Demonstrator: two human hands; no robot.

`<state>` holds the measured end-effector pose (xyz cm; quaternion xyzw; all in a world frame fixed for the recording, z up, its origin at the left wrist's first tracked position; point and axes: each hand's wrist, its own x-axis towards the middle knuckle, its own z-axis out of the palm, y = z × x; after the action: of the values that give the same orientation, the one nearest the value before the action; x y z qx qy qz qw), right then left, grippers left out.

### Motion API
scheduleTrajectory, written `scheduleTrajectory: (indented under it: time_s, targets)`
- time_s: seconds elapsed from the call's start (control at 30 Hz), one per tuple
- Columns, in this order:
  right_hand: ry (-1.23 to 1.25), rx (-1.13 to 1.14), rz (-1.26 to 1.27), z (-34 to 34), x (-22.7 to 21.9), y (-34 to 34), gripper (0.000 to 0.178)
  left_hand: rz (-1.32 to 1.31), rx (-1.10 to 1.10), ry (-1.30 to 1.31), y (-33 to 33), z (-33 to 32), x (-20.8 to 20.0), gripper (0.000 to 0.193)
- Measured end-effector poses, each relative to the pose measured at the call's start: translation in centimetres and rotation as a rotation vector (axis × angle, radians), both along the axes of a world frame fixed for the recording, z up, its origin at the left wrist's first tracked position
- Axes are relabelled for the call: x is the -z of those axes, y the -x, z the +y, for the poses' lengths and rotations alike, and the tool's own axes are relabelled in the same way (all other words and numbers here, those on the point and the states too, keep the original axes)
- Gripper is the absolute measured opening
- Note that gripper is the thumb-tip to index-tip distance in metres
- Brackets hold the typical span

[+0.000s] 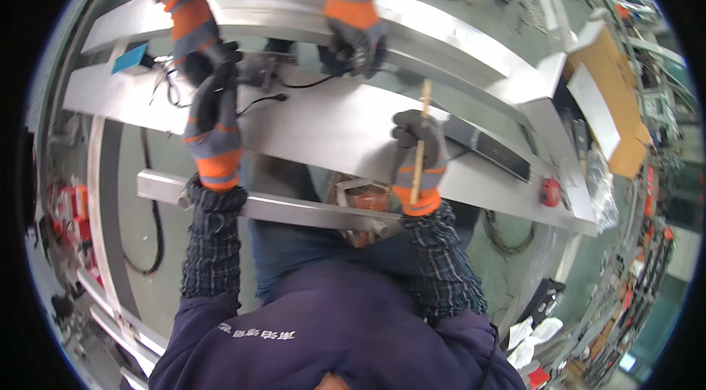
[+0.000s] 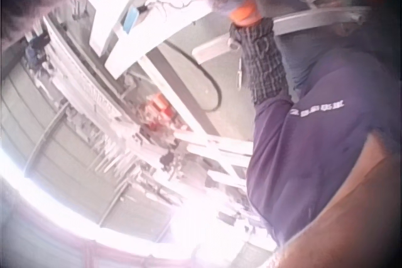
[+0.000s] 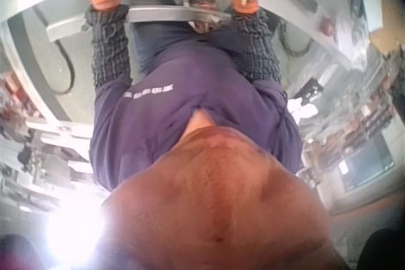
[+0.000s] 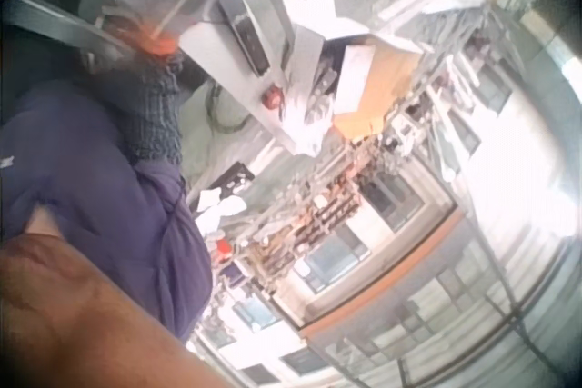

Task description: The person assembles a metal frame by positioning and securing metal bars and brackets. They use a measuring tape to mark positions and a pencil to make marks, then attach components with tools. The work occurs at a workbench in a workshop environment.

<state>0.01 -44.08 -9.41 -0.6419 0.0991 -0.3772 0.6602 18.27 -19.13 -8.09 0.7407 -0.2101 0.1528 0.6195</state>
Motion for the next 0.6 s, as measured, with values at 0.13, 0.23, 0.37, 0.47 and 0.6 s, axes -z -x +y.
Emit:
scheduleTrajectory:
  time_s: [0.13, 0.23, 0.37, 0.47, 0.6]
  targets:
    - [0.177, 0.046, 0.114, 0.3, -1.2, 0.2, 0.017, 0.083, -0.023, 0.068, 0.1, -0.1, 0.5, 0.030]
    - [0.431, 0.112, 0.112, -0.1, -0.8, -0.1, 0.017, 0.013, 0.005, 0.059, 0.4, -0.4, -0.4, 0.032]
    - [0.434, 0.088, 0.090, -0.3, -0.5, 0.0, 0.017, -0.011, -0.048, -0.095, 0.5, -0.1, -0.8, 0.032]
    - [0.371, 0.054, 0.066, -0.4, -0.1, 0.0, 0.019, -0.006, -0.039, -0.001, 0.9, -0.6, -1.4, 0.031]
    - [0.381, 0.059, 0.083, -0.2, -0.2, -0.1, 0.019, 0.162, -0.022, 0.011, 0.6, -0.8, -1.5, 0.024]
